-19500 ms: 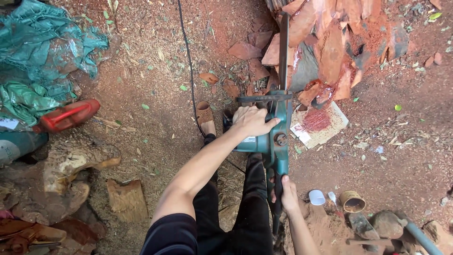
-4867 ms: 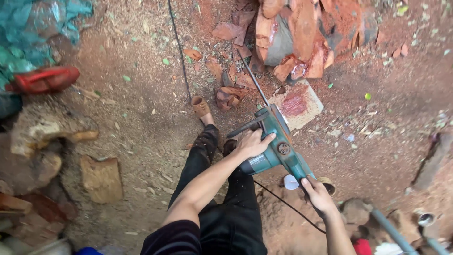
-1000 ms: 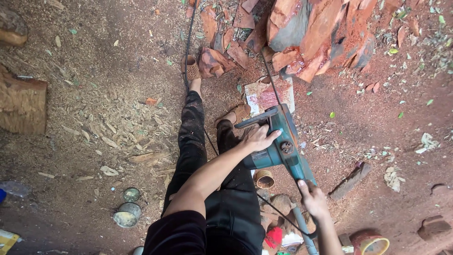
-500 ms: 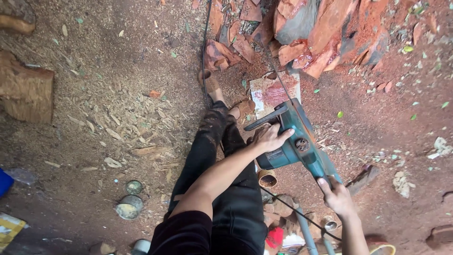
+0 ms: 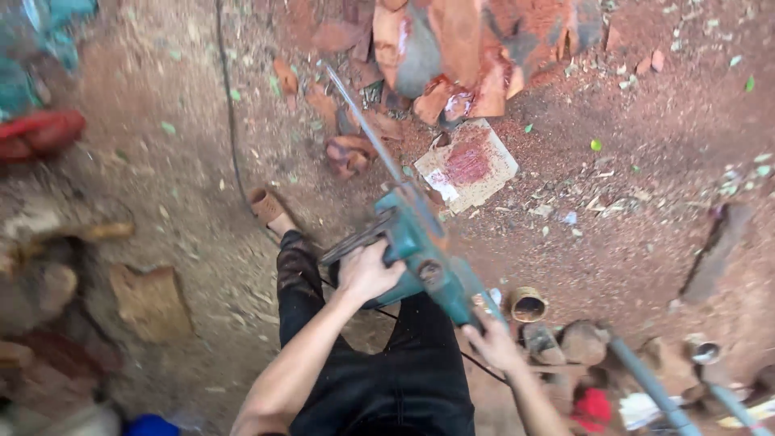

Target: Using an electric chainsaw to cut and shape a large wooden log on the ground

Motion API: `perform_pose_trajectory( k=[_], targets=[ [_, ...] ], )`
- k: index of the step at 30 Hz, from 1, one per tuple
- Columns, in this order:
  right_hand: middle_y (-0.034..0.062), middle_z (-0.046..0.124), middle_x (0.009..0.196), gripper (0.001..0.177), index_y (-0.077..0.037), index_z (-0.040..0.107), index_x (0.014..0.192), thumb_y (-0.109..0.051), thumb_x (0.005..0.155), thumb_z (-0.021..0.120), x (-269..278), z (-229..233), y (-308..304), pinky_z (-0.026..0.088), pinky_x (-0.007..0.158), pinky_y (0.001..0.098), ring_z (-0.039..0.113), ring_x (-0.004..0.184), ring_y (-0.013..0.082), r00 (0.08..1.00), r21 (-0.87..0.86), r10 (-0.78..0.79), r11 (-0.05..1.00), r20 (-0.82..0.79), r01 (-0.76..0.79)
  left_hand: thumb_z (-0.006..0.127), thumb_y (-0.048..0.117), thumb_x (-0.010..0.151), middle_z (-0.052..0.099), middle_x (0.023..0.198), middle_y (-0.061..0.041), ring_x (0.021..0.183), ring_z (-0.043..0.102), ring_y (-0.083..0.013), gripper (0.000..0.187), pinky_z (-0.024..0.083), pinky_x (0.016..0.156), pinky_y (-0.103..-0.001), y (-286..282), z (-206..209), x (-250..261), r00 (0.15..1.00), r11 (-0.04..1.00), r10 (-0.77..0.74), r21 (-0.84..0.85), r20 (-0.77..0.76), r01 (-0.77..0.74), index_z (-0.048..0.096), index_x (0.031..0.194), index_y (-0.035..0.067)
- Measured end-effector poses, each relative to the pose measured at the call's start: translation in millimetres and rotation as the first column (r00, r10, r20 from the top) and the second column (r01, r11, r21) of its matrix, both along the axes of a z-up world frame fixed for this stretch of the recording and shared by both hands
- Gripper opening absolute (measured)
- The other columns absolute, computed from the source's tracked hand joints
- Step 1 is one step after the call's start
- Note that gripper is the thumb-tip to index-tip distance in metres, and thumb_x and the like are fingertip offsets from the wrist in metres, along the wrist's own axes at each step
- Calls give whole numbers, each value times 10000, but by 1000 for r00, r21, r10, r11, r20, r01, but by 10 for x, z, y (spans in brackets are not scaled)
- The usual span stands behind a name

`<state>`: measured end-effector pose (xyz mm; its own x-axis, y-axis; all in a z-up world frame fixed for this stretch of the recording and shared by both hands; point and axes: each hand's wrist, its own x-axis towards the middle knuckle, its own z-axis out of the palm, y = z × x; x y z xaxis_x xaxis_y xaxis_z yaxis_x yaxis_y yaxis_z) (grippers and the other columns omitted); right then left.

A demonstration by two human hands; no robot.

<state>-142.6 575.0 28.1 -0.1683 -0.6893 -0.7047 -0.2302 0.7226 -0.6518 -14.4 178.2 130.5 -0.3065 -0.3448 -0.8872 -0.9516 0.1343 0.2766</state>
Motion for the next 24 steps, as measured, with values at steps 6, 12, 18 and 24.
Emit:
perform_pose_trajectory(
  k=[6,12,18,24],
  targets=[
    [15,696,580,631,-130,523,1418,-480,908,645,800,634,-1316,565,675,271,705,550,94,927,181,-201,972,315,149,669,481,754,757,1038,-120,1052,661,-419,480,528,886,-528,-597,5,660,989,985,-126,-105,81,134,714,1135,193],
    [-6,817,1165,255,-163,817,900,-283,873,594,1854,575,-1177,547,932,303,753,1049,155,861,-22,-508,861,-15,508,688,486,792,755,1018,-97,995,698,-387,457,563,837,-505,-1333,320,1092,946,952,-302,-22,117,307,678,1142,192],
    [187,737,1192,404,-27,671,1305,-280,1078,453,3251,-528,-1035,496,1043,376,668,1148,246,167,190,-985,172,42,967,678,438,822,697,1183,-150,1082,646,-434,632,567,824,-514,-2121,714,1329,843,843,-538,-6,15,538,560,1354,119],
    [50,850,1066,331,-111,866,1032,-290,781,745,5942,-1283,-911,537,958,370,671,984,130,501,368,-819,573,279,732,657,413,777,725,928,-165,989,662,-431,315,512,771,-513,-2291,985,1087,751,753,-658,-76,-58,654,638,917,131]
  ],
)
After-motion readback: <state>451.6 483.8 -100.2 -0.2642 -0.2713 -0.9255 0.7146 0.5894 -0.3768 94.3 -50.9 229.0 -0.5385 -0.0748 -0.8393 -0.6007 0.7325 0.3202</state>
